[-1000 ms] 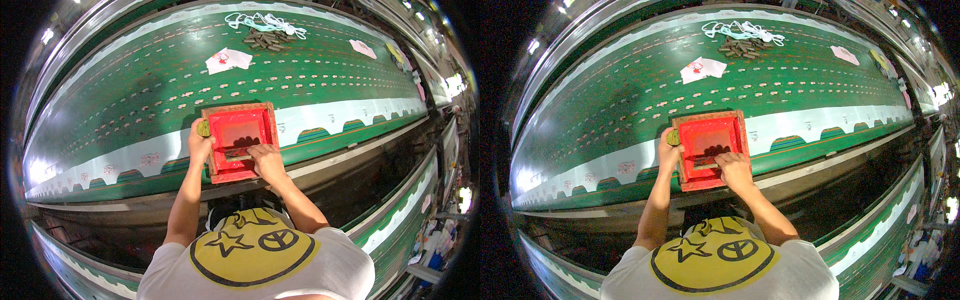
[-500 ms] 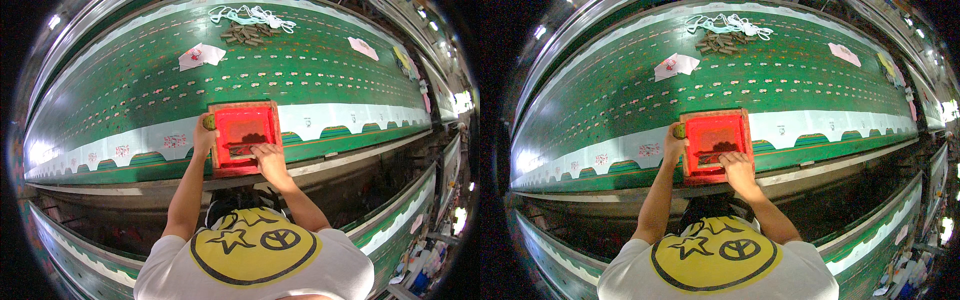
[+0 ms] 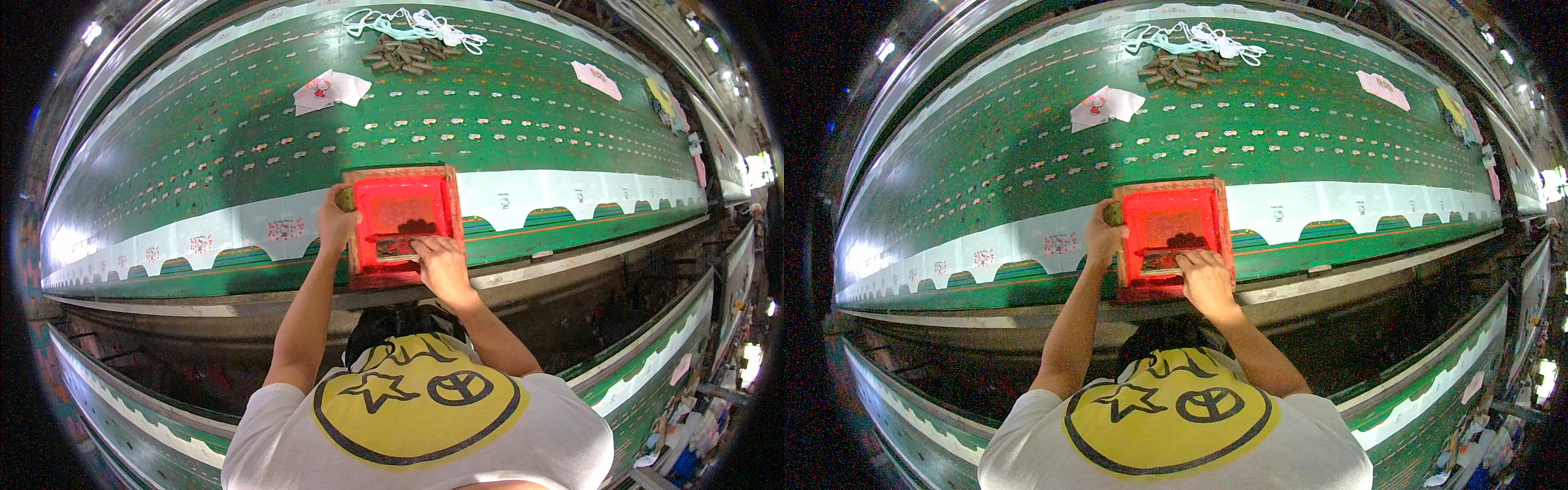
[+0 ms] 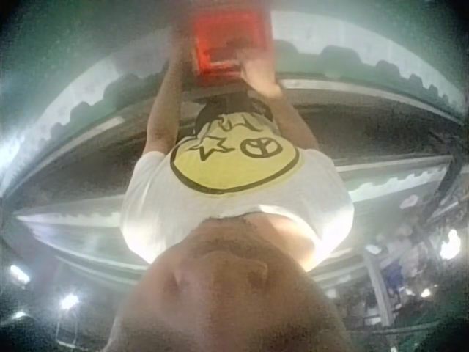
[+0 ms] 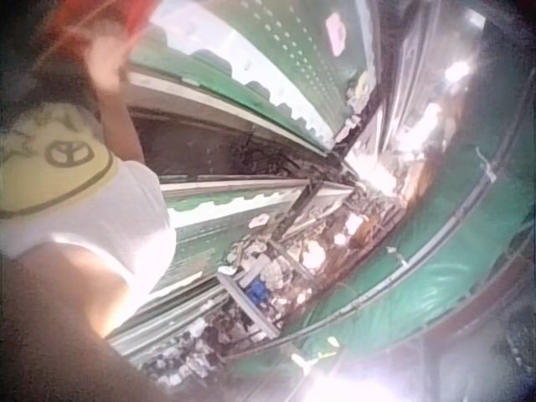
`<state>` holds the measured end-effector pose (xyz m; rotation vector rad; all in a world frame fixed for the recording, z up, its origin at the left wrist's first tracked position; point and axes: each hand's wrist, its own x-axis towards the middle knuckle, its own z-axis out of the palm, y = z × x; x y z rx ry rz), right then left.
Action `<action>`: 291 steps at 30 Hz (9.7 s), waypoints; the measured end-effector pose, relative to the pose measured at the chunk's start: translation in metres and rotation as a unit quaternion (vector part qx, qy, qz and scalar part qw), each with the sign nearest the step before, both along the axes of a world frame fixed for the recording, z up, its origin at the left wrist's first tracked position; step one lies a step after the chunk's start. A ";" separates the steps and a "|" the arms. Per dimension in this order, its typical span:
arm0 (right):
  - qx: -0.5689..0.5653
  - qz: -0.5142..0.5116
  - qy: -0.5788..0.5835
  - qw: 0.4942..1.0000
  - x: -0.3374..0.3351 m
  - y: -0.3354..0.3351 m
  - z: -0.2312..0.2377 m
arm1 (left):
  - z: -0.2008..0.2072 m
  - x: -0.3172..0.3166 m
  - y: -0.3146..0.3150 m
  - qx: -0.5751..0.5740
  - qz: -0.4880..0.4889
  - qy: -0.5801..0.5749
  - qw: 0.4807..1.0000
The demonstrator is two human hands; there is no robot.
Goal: The person repeatedly rubs a red squeegee over a red ink pad held in a wooden frame on a green conveyor belt. The person moves the frame along the belt and continues the rubbing motion throughout the clip.
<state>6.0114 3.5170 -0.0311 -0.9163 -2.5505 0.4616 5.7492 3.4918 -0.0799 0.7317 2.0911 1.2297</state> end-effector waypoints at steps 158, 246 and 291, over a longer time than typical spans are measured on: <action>-0.004 0.101 -0.018 0.995 0.202 0.267 0.007 | -0.038 0.208 0.143 0.032 -0.033 -0.154 0.987; -0.013 0.044 0.004 0.999 0.464 0.301 -0.019 | -0.003 0.471 0.292 0.006 -0.006 -0.012 1.000; -0.009 0.035 0.001 0.999 0.470 0.309 -0.014 | -0.038 0.467 0.288 0.075 0.007 -0.033 0.997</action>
